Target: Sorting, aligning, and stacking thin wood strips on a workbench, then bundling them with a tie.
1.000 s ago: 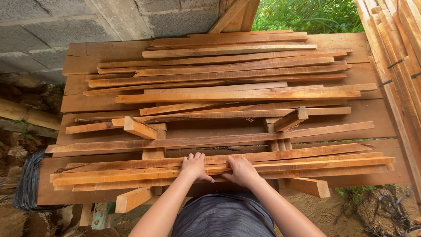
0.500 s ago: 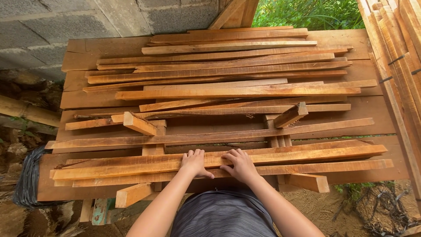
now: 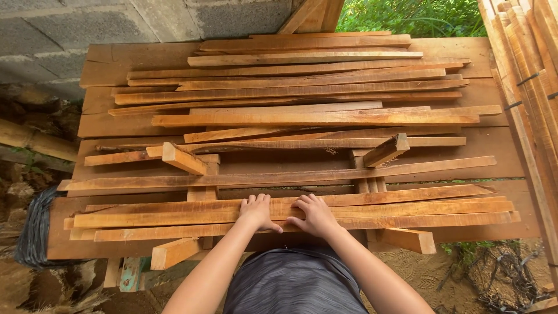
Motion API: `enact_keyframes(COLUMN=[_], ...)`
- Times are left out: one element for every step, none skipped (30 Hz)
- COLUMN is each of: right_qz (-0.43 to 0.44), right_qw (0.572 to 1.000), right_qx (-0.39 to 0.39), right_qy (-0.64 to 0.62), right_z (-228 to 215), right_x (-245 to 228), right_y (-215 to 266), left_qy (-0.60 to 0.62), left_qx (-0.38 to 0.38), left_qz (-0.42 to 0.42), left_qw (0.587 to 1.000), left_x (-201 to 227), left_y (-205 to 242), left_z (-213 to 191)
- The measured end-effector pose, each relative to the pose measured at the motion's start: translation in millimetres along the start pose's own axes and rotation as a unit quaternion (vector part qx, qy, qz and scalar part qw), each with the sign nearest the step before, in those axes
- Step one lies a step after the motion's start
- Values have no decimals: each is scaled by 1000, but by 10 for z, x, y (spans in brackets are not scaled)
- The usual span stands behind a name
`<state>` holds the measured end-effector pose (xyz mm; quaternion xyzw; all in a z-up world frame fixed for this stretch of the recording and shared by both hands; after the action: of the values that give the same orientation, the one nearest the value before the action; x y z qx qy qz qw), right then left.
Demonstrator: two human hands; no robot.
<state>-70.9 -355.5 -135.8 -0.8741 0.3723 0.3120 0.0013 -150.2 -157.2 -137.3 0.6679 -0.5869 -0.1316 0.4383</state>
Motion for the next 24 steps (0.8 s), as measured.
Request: enact_keyframes(right_qz=[-1, -2, -2, -1, 1, 2, 3, 9, 16, 16, 36, 54, 53, 50, 46, 45, 42, 41, 42, 30, 17, 17, 2, -11], right_qw=[1000, 1000, 1000, 1000, 1000, 1000, 1000, 999, 999, 999, 997, 994, 994, 992, 991, 991, 990, 990, 990, 988, 985, 984, 985, 985], right_qx=[-2, -9, -16, -15, -20, -24, -24, -27, -29, -30, -62, -93, -93, -102, -112, -112, -118, -124, -123, -133, -142, -143, -125, -105], right_qy=[-1, -1, -1, 0, 8, 15, 15, 20, 25, 25, 31, 36, 36, 47, 58, 57, 57, 57, 57, 79, 102, 102, 117, 134], right_z=[4, 6, 6, 10, 15, 27, 31, 47, 65, 48, 44, 41, 25, 24, 22, 64, 106, 138, 132, 129, 130, 103, 71, 27], right_x=[15, 29, 45, 34, 26, 13, 20, 18, 16, 10, 11, 2, -5, -17, -27, -13, 1, 25, 6, -17, -42, -80, -123, -153], right_y=[7, 4, 1, -9, -18, -27, -37, -33, -28, -53, -76, -116, -164, -194, -222, -228, -235, -239, -211, -189, -166, -158, -151, -146], left_qy=[2, -1, -3, -3, -3, -2, -2, -3, -3, -3, -7, -11, -11, -9, -8, -8, -6, -4, -5, -4, -3, -1, 0, 1], left_qx=[-1, 0, 1, 1, 0, -2, -2, -2, -2, -2, -4, -5, -4, -5, -6, -7, -7, -7, -7, -5, -2, -3, -9, -15], left_qz=[-2, 0, 1, 3, 1, -1, 0, 0, -1, -1, -1, -3, -4, -4, -3, -4, -7, -8, -7, -7, -8, -9, -10, -8], left_qw=[1000, 1000, 1000, 1000, 1000, 1000, 1000, 1000, 1000, 1000, 1000, 1000, 1000, 1000, 1000, 1000, 1000, 1000, 1000, 1000, 1000, 1000, 1000, 1000], left_x=[7, 12, 18, 12, 7, -3, -1, -4, -7, -12, -17, -37, -26, -13, 2, 6, 10, 25, 24, 20, 13, 17, 21, 36], left_y=[10, 15, 18, 5, -10, -20, -37, -38, -37, -54, -69, -82, -71, -49, -28, -20, -11, -15, -21, -28, -33, -21, -8, -11], left_z=[5, -4, -16, -6, 3, 18, 3, 5, 9, 28, 48, 55, 24, 11, -1, -3, -6, -14, -6, 1, 10, -9, -25, -50])
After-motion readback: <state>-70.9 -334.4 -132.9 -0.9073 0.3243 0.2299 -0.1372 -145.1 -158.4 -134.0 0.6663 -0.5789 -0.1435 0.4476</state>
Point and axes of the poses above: each hand's wrist, its own y-axis away from the middle knuckle, its own z-axis out of the palm, x = y × z, the point moved 2 cm from there along -y, towards the middle knuckle, and after that the axes turned 10 degrees about z, right-handed, at the moved point
